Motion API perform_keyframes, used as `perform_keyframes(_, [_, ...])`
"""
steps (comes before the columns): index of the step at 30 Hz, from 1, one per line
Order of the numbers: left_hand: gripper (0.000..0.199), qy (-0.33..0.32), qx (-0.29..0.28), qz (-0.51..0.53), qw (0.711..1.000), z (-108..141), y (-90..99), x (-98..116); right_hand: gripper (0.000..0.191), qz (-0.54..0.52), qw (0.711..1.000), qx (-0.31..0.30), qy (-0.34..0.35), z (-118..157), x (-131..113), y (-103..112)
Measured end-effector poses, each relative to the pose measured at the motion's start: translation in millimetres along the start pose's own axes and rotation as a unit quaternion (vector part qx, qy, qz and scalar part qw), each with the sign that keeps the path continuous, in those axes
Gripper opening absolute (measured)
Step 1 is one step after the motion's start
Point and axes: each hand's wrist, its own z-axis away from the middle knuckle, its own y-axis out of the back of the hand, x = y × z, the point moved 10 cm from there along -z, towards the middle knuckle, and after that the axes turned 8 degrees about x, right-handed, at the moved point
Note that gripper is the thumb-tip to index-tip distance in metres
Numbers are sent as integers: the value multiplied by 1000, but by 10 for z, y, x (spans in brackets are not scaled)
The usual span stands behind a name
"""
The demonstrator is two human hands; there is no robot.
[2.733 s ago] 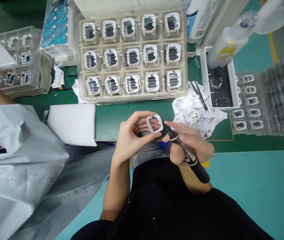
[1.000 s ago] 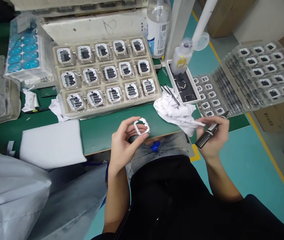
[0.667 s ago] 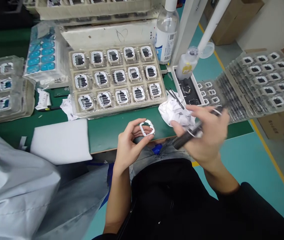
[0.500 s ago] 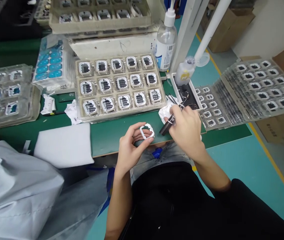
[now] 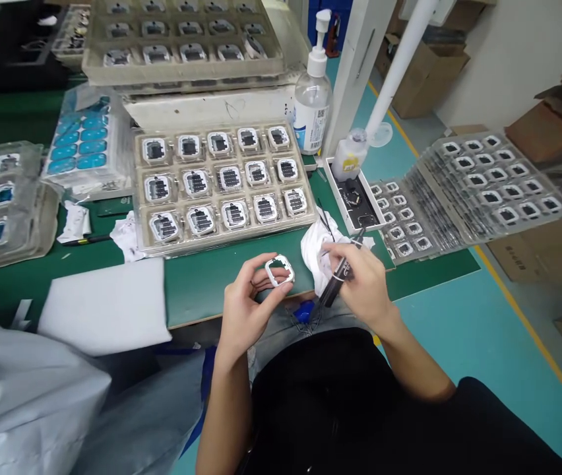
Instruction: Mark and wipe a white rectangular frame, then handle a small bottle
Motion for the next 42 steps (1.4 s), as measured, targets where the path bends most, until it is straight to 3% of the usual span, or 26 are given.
perform_keyframes(3, [59,2,-1,-2,1000,-2,-5,3,58,77,991,-52,98,-134,-54,-146])
perform_keyframes(6, [59,4,-1,-9,1000,-4,-2,-3,48,122,972,-91,179,-216,-97,-286])
perform_keyframes(10, [59,1,0,-10,1000,-9,2,-18,39,126,959,-38,250,-252,-151,-262])
perform_keyframes(14, [58,9,1,9,1000,-22,2,-9,44,-5,979,89,181,-379,-17,40])
perform_keyframes(17, [58,34,-7,70,997,-48,-88,41,47,-65,979,142,132,-490,85,182])
perform_keyframes(23, [60,10,16,168,986,-236,-434,223,42,-74,984,121,111,-551,99,119])
perform_keyframes(27, [61,-23,66,168,983,-375,-492,179,44,-47,988,94,112,-450,130,30])
perform_keyframes(31, [60,-50,128,129,982,-413,-253,128,43,-47,988,107,96,-388,189,92])
perform_keyframes(35, [65,-63,196,87,975,-387,101,127,29,-51,981,183,50,-356,276,298])
perform_keyframes(38, [65,-57,223,75,970,-362,244,107,19,-60,972,226,4,-299,362,410])
perform_keyframes(40, [64,-56,230,69,969,-345,274,97,19,-80,971,223,-22,-260,426,419])
perform_keyframes(42, [63,-62,229,61,969,-325,271,102,28,-94,979,182,-18,-244,435,355])
